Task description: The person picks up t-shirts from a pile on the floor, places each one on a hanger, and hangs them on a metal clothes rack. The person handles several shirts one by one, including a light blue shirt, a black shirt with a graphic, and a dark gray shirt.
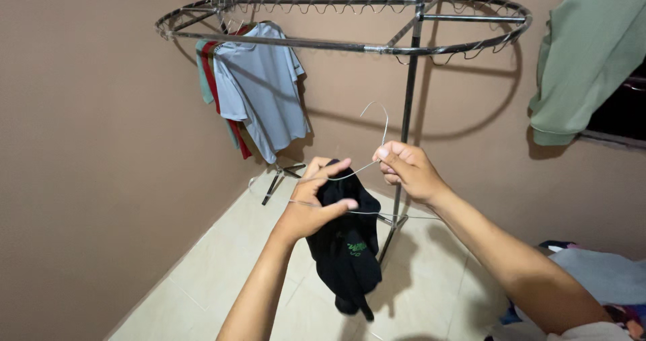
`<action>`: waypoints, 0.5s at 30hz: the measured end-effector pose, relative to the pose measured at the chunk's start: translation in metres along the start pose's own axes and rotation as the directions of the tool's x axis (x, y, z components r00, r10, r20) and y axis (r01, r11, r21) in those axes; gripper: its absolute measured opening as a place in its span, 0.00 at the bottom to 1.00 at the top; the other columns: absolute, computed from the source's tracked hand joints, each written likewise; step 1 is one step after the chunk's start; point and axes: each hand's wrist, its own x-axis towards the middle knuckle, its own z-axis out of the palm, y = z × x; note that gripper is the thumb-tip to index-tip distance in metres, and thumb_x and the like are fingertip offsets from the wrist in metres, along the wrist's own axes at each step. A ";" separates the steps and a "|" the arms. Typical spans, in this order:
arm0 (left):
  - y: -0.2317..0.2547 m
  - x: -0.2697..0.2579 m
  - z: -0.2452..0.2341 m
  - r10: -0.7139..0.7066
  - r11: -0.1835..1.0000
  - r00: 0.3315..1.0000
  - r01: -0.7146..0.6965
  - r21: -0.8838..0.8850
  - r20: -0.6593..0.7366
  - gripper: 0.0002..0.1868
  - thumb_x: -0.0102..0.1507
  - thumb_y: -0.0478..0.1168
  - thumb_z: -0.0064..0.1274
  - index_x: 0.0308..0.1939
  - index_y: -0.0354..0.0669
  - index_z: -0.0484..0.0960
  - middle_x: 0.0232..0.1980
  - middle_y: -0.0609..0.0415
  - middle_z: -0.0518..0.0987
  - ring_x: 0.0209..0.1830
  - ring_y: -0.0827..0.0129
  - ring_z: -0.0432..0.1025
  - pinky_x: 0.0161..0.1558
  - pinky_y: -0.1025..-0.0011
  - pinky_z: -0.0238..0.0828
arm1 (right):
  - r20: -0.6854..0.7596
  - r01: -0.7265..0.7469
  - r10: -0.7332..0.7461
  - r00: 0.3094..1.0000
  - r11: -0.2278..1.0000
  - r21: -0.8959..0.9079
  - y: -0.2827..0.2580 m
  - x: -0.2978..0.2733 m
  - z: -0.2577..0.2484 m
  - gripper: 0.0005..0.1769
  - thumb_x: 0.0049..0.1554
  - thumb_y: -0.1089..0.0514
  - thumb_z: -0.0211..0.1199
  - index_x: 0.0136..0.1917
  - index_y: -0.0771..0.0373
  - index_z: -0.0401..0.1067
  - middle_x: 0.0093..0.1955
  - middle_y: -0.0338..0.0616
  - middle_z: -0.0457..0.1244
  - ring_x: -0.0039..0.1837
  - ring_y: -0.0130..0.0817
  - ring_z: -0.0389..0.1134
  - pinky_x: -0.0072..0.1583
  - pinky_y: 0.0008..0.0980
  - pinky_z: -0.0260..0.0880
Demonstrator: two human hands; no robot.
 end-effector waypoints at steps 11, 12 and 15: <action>-0.025 0.022 0.008 0.003 0.975 0.999 0.005 0.222 -0.037 0.30 0.50 0.45 0.74 0.54 0.41 0.83 0.47 0.50 0.77 0.48 0.63 0.75 0.51 0.70 0.71 | 0.041 0.044 -0.039 0.998 0.991 -0.129 -0.009 0.050 -0.035 0.16 0.68 0.50 0.51 0.51 0.66 0.70 0.36 0.31 0.54 0.36 0.18 0.51 0.39 0.21 0.54; -0.028 0.026 0.004 0.035 0.972 0.998 -0.023 0.235 -0.050 0.29 0.49 0.45 0.74 0.52 0.39 0.83 0.46 0.50 0.77 0.47 0.62 0.75 0.51 0.69 0.71 | 0.019 0.051 -0.049 0.999 0.987 -0.153 -0.012 0.056 -0.037 0.16 0.68 0.51 0.51 0.51 0.66 0.69 0.36 0.31 0.54 0.36 0.19 0.52 0.40 0.22 0.55; -0.033 0.034 -0.009 0.072 0.954 0.989 -0.030 0.299 -0.131 0.23 0.50 0.43 0.73 0.45 0.38 0.84 0.42 0.49 0.78 0.44 0.60 0.75 0.49 0.68 0.71 | -0.051 0.277 -0.272 0.961 0.937 0.214 -0.019 0.068 -0.036 0.11 0.70 0.53 0.52 0.52 0.64 0.65 0.38 0.32 0.52 0.37 0.21 0.49 0.45 0.26 0.57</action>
